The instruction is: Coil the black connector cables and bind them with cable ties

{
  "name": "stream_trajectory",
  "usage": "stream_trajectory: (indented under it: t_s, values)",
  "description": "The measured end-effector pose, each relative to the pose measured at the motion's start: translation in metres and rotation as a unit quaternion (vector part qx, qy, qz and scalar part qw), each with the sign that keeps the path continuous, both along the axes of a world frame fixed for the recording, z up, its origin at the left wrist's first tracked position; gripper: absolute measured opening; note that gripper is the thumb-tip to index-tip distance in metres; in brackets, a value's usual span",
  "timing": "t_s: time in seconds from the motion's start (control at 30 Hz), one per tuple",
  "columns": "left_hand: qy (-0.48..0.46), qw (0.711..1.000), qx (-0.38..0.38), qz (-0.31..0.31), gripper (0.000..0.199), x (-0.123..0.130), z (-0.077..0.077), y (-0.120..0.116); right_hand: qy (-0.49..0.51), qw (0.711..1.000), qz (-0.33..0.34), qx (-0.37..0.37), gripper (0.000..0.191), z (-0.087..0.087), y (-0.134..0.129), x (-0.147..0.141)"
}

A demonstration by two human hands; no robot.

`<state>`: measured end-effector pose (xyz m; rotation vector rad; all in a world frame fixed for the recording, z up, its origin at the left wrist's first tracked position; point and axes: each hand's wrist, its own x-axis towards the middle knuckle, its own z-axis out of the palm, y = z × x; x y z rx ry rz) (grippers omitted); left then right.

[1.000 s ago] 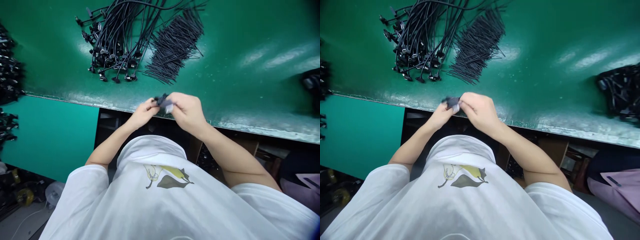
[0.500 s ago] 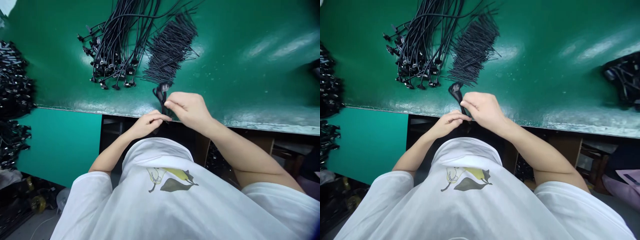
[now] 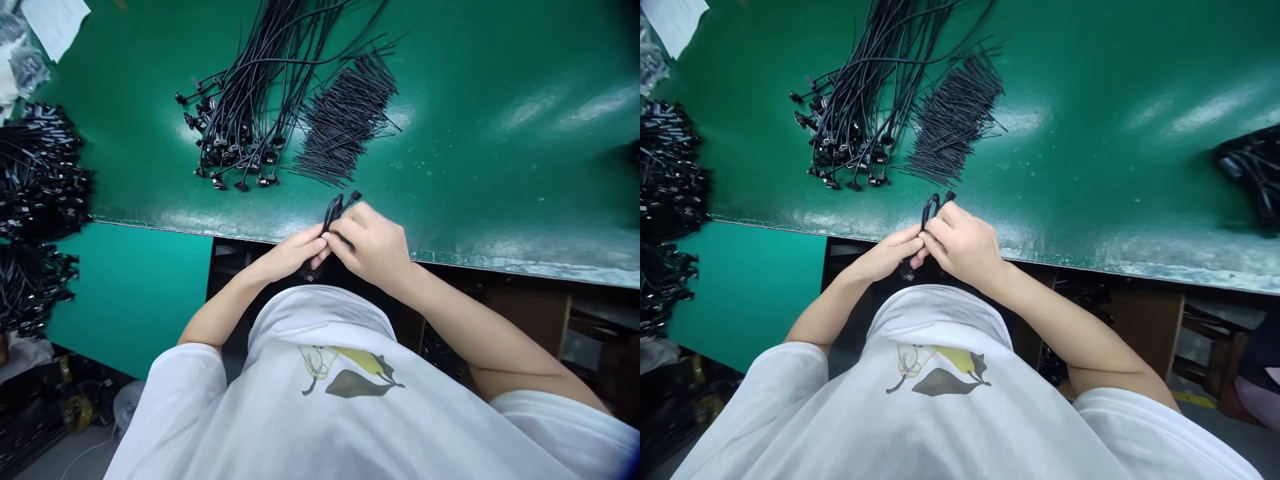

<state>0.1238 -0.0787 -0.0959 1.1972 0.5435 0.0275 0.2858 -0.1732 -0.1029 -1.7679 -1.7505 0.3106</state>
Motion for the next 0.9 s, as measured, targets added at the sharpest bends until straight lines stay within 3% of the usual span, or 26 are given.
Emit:
stream_trajectory:
  t_s: [0.07,0.17,0.33,0.43,0.53,0.63,0.77,0.9]
  values:
    - [-0.003,0.998,-0.065,0.011,0.033,0.002,0.002,-0.006,-0.079,0.995,-0.007,0.057,0.028,-0.001,0.003,0.001]
    - [-0.011,0.993,-0.12,-0.006,0.042,0.002,0.008,-0.009,-0.156,0.981,0.07,0.086,0.03,-0.006,0.01,0.01]
    - [-0.001,0.987,-0.158,-0.02,0.043,-0.011,-0.001,0.003,-0.264,0.945,0.172,0.091,0.05,-0.017,0.008,0.032]
    - [0.004,0.991,-0.132,0.024,0.05,-0.023,-0.015,0.007,-0.306,0.939,0.136,0.073,0.058,-0.02,0.002,0.042]
    - [-0.008,0.992,-0.104,0.069,0.052,-0.027,-0.021,0.008,-0.34,0.935,0.099,0.02,0.054,-0.023,-0.001,0.044]
    - [-0.009,0.992,-0.088,0.092,0.057,-0.024,-0.019,0.009,-0.329,0.939,0.099,0.019,0.045,-0.025,-0.003,0.043]
    - [0.002,0.995,-0.076,0.057,0.063,-0.017,-0.013,0.012,-0.29,0.954,0.054,0.054,0.03,-0.024,-0.007,0.038]
    - [0.005,0.997,-0.028,0.074,0.06,-0.01,-0.01,0.012,-0.255,0.967,-0.006,0.007,0.032,-0.02,-0.012,0.034]
